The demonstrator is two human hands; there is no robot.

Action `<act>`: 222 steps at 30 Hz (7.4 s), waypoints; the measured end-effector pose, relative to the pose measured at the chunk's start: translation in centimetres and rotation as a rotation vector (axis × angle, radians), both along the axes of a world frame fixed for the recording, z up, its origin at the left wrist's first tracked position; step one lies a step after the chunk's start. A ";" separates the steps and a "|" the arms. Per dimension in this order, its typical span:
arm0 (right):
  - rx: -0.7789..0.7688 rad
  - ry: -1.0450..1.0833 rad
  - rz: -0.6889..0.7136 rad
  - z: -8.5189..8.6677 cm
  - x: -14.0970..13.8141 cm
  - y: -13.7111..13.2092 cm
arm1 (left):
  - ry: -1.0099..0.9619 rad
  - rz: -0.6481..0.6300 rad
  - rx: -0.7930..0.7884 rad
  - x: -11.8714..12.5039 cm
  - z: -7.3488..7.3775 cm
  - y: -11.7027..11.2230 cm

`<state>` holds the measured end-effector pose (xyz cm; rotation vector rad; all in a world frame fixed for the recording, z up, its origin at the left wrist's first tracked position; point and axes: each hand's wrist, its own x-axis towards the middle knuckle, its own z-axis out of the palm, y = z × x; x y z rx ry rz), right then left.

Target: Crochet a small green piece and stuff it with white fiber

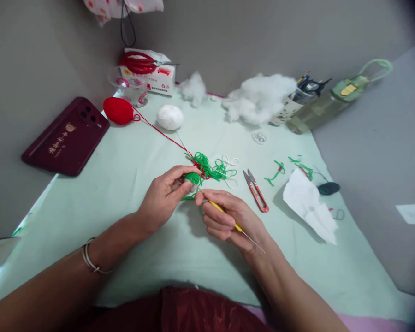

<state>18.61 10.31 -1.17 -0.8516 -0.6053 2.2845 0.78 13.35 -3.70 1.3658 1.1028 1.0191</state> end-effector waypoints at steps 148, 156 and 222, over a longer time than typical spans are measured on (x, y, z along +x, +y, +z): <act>1.099 -1.251 -0.232 -1.0 -1.0 -0.8 | -0.217 -0.087 -0.228 1.0 -0.7 -0.7; 0.821 -1.102 -0.315 -0.3 -0.7 -0.4 | -0.333 -0.208 -0.206 0.6 -1.2 -0.8; 0.622 -0.937 -0.244 -1.3 -0.2 0.8 | -0.076 -0.153 -0.114 0.8 -1.5 -1.0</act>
